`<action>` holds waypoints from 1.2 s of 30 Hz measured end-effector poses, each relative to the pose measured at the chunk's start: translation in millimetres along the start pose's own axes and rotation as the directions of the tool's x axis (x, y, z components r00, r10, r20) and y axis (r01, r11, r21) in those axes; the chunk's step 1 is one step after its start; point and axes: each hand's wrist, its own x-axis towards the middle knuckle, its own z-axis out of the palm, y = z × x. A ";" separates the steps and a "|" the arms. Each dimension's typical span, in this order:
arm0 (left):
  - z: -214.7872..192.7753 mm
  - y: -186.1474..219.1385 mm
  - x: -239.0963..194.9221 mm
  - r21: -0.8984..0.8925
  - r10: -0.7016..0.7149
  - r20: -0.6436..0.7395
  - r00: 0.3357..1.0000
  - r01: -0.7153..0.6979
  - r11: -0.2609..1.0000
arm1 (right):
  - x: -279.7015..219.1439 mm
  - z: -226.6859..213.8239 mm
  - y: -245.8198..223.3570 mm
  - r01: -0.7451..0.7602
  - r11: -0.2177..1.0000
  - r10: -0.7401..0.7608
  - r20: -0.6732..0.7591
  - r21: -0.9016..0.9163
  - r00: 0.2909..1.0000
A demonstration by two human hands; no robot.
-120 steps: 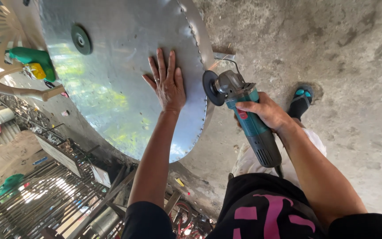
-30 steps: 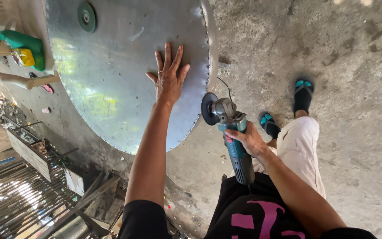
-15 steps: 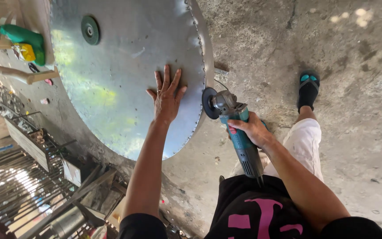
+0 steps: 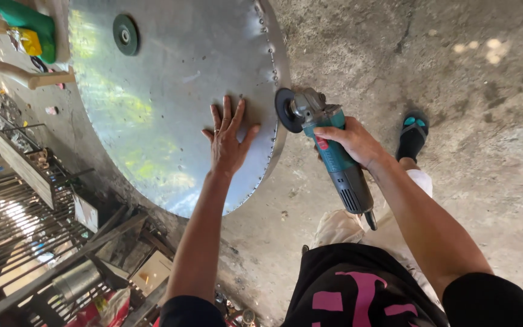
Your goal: Using a handheld angle grinder to smooth and shape the edge of a large circular metal plate.
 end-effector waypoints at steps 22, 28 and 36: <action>-9.9 1.3 107.7 -0.097 -0.026 -0.059 0.998 0.020 0.995 | -23.9 24.1 12.8 -0.021 0.986 0.004 0.101 0.166 0.995; -10.4 3.9 108.1 -0.101 -0.035 -0.074 0.997 0.027 0.995 | -7.5 13.9 -7.5 -0.024 0.994 0.014 0.098 0.107 0.995; -7.8 3.6 109.1 -0.105 -0.039 -0.083 0.996 0.030 0.994 | 25.4 -1.8 -40.4 -0.088 0.992 0.082 0.071 0.094 0.994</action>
